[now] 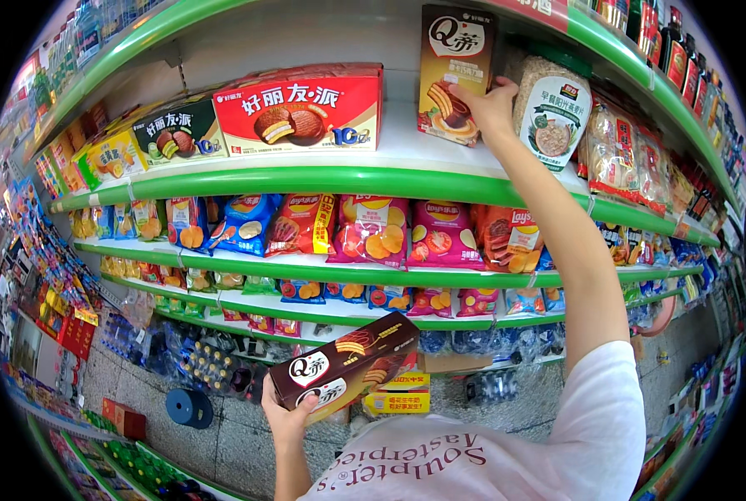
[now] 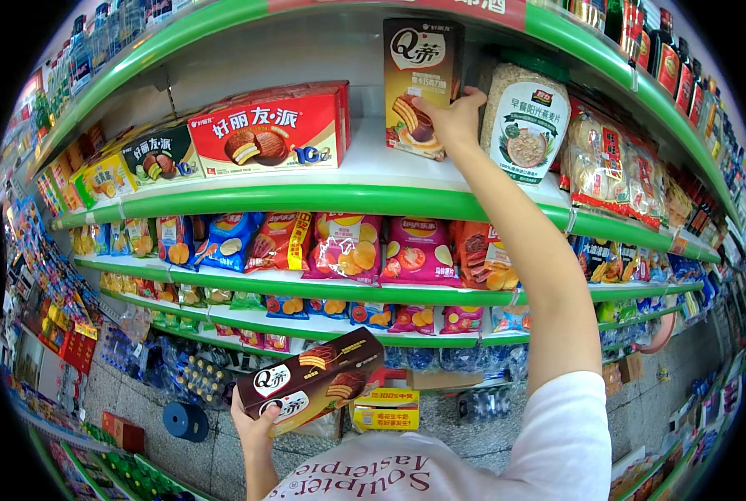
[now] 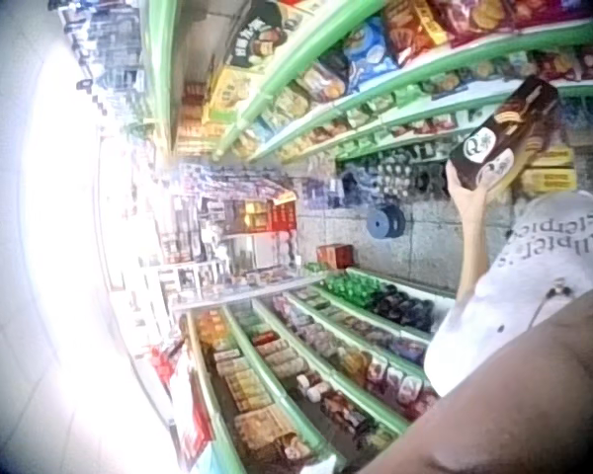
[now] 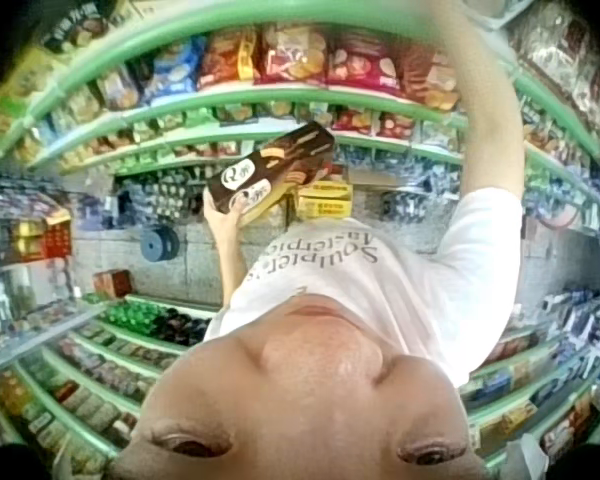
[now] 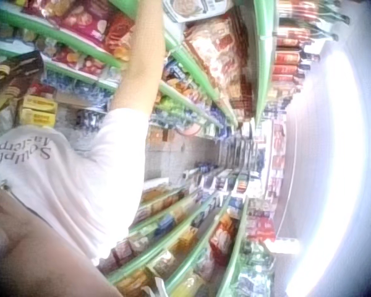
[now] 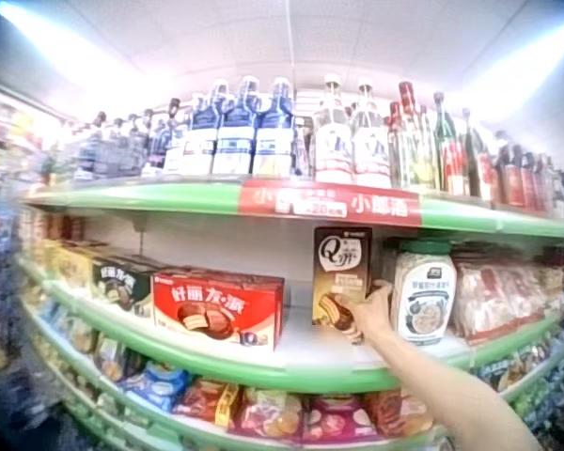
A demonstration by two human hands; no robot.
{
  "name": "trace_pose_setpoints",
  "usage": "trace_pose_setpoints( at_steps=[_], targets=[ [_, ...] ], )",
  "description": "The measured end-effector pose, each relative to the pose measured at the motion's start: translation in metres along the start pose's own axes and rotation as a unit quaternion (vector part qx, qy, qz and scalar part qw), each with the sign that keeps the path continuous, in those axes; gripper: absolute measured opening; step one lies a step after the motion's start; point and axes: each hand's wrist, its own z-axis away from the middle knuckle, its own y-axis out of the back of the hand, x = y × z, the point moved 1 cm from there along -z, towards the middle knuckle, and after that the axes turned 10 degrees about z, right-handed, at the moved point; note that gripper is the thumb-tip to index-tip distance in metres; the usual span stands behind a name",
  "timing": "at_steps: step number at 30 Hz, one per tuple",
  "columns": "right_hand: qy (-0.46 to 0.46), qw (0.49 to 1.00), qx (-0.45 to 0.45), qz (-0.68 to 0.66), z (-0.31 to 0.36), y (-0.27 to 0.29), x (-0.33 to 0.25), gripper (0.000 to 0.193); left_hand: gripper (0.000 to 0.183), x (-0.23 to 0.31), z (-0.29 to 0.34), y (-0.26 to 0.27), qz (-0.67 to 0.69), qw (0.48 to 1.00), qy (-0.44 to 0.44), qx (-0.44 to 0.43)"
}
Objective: The person restocks a convenience store shelf by picking up boxes of snacks and cans of chips from the floor and placing them onto the shelf. They arrange the items by type and brand, filling empty spaces and aligning the products neatly.
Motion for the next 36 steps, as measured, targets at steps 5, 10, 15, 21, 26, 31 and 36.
trace_pose_setpoints(
  at_steps=[5,10,15,21,26,31,36],
  targets=[
    [0.138,0.990,-0.009,0.030,0.024,0.035,-0.024,0.086,0.075,0.001,-0.022,0.011,0.019,0.999,0.026,-0.037],
    [0.277,0.950,0.058,0.133,0.061,0.056,-0.038,0.080,0.080,-0.006,-0.042,0.015,-0.016,0.994,0.039,-0.105],
    [0.420,0.897,0.037,0.135,0.100,0.101,-0.028,0.073,0.084,-0.010,-0.052,0.004,-0.005,0.978,0.059,-0.198],
    [0.545,0.801,0.072,0.237,0.132,0.165,0.000,0.049,0.089,-0.022,-0.044,-0.013,-0.050,0.970,0.057,-0.231],
    [0.583,0.756,0.012,0.297,0.148,0.232,0.040,0.031,0.088,-0.028,-0.019,-0.035,-0.021,0.966,0.084,-0.244],
    [0.610,0.742,0.000,0.278,0.158,0.264,0.057,0.036,0.089,-0.026,0.000,-0.058,-0.067,0.954,0.083,-0.279],
    [0.676,0.700,-0.103,0.206,0.153,0.277,0.052,0.039,0.090,-0.017,-0.010,-0.080,-0.115,0.929,0.097,-0.339]
  ],
)
